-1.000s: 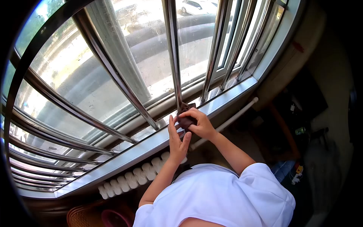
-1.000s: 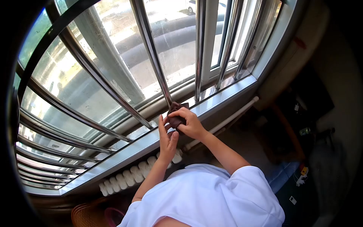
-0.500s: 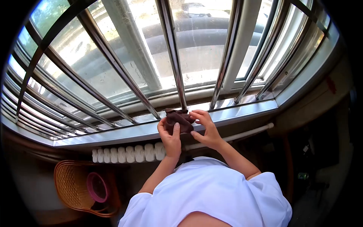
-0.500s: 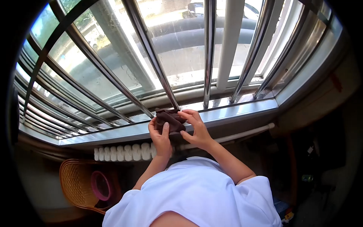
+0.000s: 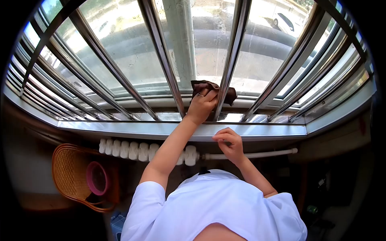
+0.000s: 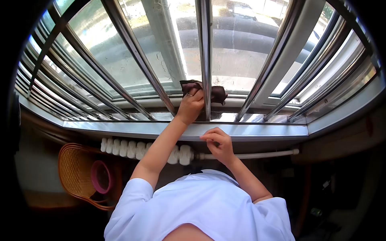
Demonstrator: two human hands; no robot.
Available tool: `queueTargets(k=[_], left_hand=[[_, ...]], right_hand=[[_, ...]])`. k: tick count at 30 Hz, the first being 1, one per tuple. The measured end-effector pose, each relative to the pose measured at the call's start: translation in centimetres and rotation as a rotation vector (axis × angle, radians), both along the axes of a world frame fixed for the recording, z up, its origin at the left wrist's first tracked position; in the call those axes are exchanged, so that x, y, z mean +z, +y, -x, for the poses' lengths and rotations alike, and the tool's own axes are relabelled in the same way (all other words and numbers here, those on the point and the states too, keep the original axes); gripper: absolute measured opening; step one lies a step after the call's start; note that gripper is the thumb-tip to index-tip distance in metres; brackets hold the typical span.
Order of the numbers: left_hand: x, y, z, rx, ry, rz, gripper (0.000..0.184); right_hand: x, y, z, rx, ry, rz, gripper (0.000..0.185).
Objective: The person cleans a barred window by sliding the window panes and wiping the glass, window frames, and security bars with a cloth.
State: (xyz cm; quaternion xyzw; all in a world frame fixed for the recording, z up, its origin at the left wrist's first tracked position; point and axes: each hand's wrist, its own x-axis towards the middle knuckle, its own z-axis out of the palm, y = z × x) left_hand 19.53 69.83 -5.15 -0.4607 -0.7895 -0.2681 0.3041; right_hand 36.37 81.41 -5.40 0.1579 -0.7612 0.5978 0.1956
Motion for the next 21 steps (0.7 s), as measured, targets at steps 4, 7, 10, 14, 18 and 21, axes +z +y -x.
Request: queueTargets(k=[4, 7, 10, 14, 18, 21], left_hand=[[0.7, 0.0, 0.4, 0.294, 0.139, -0.144, 0.027], [2.4, 1.5, 1.7, 0.347, 0.123, -0.528, 0.025], [7.1, 2.3, 4.5, 0.521, 0.126, -0.852, 0.023], [2.4, 2.8, 3.5, 0.597, -0.022, -0.884, 0.034], [-3.5, 3.8, 0.4, 0.505, -0.151, -0.657, 0.05], [-1.7, 4.6, 2.0, 0.464, -0.116, -0.805, 0.052]], right_hand=[[0.9, -0.2, 0.5, -0.05, -0.008, 0.027, 0.031], [0.6, 0.1, -0.3, -0.06, -0.024, 0.004, 0.028], [0.4, 0.8, -0.6, -0.068, 0.019, -0.07, 0.032], [0.3, 1.9, -1.3, -0.104, 0.021, -0.067, 0.031], [-0.1, 3.4, -1.6, -0.111, 0.033, -0.07, 0.029], [0.7, 3.7, -2.0, -0.128, -0.011, -0.048, 0.029]])
